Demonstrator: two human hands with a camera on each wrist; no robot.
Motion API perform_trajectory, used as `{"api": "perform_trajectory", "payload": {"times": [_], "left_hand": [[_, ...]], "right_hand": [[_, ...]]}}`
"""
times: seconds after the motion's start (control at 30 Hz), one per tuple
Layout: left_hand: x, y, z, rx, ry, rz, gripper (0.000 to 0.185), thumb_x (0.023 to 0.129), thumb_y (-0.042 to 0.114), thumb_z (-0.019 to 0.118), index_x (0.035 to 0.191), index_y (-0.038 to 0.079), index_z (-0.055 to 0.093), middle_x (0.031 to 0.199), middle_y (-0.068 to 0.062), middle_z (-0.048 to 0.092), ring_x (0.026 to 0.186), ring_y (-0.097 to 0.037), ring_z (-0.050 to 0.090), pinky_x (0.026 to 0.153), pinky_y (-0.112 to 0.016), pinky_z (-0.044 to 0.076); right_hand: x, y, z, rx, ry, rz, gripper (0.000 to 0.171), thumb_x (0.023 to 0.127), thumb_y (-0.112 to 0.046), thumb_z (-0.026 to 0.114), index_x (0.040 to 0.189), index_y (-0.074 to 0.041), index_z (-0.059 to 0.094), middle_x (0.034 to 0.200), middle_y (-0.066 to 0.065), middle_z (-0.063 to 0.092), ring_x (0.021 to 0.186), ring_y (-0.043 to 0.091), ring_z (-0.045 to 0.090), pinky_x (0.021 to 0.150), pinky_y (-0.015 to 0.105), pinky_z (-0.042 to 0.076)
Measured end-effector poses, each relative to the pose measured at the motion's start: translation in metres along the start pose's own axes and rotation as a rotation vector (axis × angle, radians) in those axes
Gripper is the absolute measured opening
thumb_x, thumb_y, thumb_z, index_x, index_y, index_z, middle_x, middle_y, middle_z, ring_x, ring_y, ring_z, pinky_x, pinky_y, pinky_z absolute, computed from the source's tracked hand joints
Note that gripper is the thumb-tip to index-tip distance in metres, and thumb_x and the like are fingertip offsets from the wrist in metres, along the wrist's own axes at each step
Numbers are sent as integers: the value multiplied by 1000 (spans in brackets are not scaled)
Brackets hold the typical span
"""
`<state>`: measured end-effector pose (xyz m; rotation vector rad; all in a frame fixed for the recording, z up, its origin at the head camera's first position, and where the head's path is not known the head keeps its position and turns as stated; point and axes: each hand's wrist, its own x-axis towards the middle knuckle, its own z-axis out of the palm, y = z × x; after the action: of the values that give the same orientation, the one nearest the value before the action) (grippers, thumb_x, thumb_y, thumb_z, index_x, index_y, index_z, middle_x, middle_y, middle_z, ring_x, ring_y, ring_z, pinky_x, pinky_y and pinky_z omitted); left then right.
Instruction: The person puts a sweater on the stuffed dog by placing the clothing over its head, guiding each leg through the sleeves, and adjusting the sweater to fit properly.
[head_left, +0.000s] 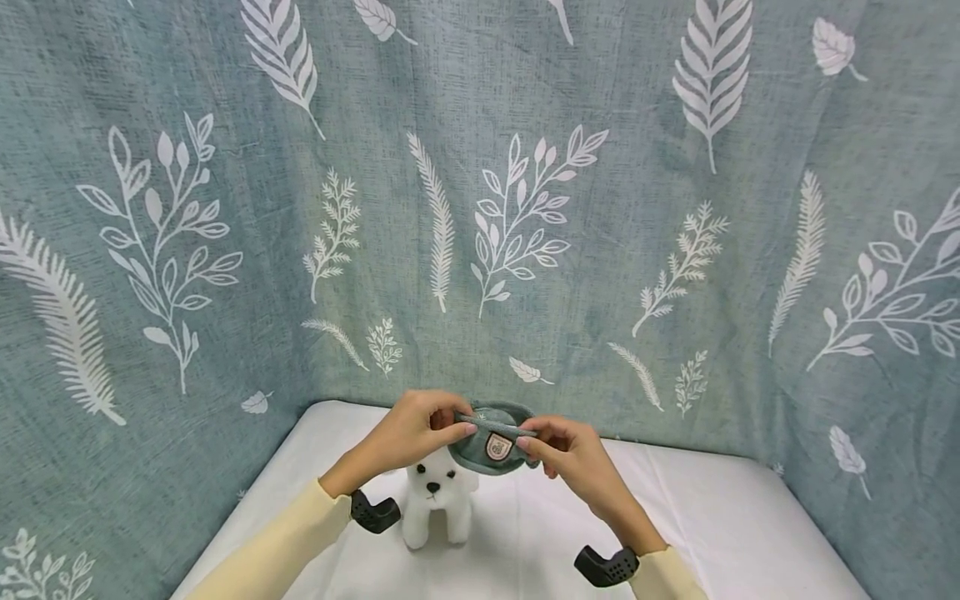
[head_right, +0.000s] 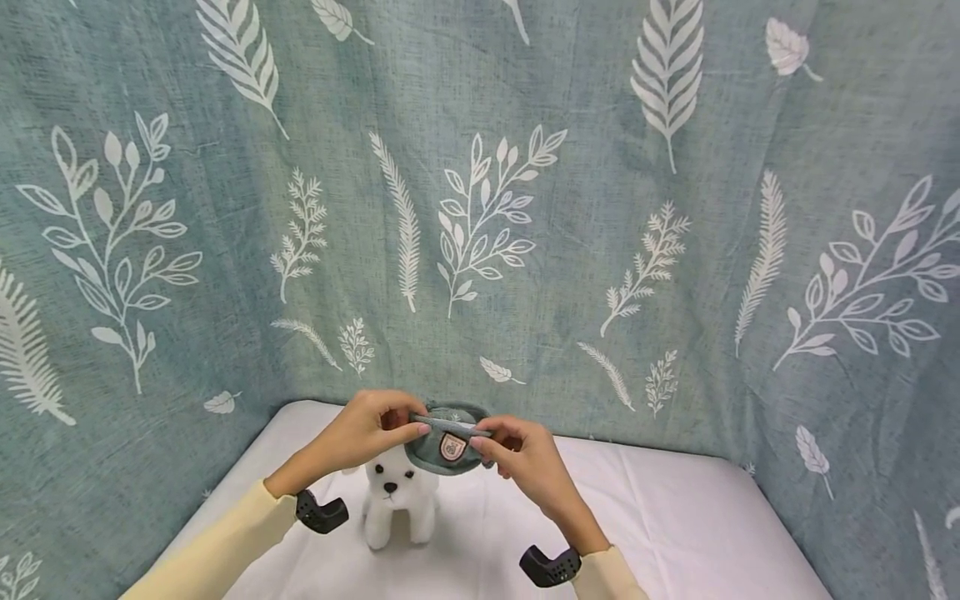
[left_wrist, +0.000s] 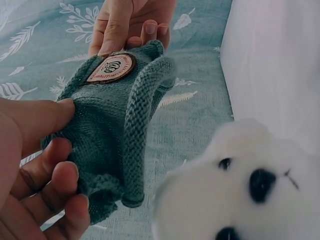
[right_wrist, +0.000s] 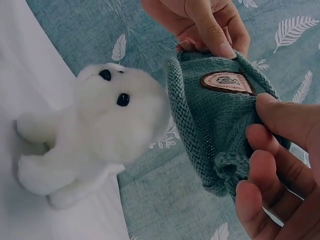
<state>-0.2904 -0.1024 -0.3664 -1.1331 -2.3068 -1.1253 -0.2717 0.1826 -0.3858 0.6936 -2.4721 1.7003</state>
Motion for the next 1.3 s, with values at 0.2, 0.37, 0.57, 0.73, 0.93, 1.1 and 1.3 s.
{"api": "perform_trajectory", "payload": {"times": [0.2, 0.37, 0.57, 0.73, 0.93, 1.1, 1.3], "left_hand": [[-6, -6, -8, 8, 6, -3, 12, 96, 23, 76, 108, 20, 76, 73, 12, 59, 59, -6, 52, 56, -26, 48], [-11, -11, -16, 31, 4, -2, 14, 96, 24, 76, 109, 19, 76, 74, 12, 59, 59, -6, 52, 56, -27, 48], [-17, -16, -27, 37, -3, -17, 11, 96, 24, 76, 107, 20, 75, 74, 11, 60, 59, -7, 53, 56, -28, 49], [-24, -22, -36, 35, -10, -32, 9, 97, 26, 75, 105, 23, 75, 73, 11, 60, 59, -8, 53, 56, -28, 48], [-32, -31, -44, 62, -14, -48, 9, 97, 28, 75, 105, 25, 75, 74, 12, 60, 59, -7, 54, 56, -28, 48], [-39, -36, -50, 79, -21, -64, 8, 96, 26, 75, 104, 26, 75, 75, 12, 62, 60, -6, 55, 56, -28, 49], [-47, -42, -54, 95, -60, -97, 8, 97, 26, 74, 105, 25, 74, 75, 12, 60, 59, -7, 53, 56, -28, 48]], "right_hand": [[6, -3, 7, 3, -12, -13, 23, 96, -29, 76, 115, -16, 74, 84, 10, 68, 63, 17, 56, 59, 29, 49], [12, -5, 15, 23, -32, -41, 22, 96, -29, 76, 114, -17, 75, 84, 11, 68, 63, 17, 56, 58, 29, 49], [19, -7, 24, 18, -67, -64, 22, 96, -31, 75, 114, -19, 75, 83, 11, 68, 62, 19, 55, 58, 31, 50], [25, -10, 33, -9, -80, -68, 21, 96, -31, 76, 114, -21, 75, 83, 7, 68, 61, 18, 55, 59, 32, 51], [31, -11, 45, -40, -100, -86, 22, 96, -30, 75, 114, -18, 75, 82, 7, 68, 60, 20, 55, 57, 33, 51], [35, -10, 56, -65, -119, -91, 23, 97, -33, 74, 115, -18, 75, 81, 5, 68, 62, 23, 58, 56, 31, 49], [37, -5, 67, -101, -127, -139, 16, 97, -32, 74, 110, -23, 76, 77, 0, 68, 64, 17, 59, 54, 28, 46]]}}
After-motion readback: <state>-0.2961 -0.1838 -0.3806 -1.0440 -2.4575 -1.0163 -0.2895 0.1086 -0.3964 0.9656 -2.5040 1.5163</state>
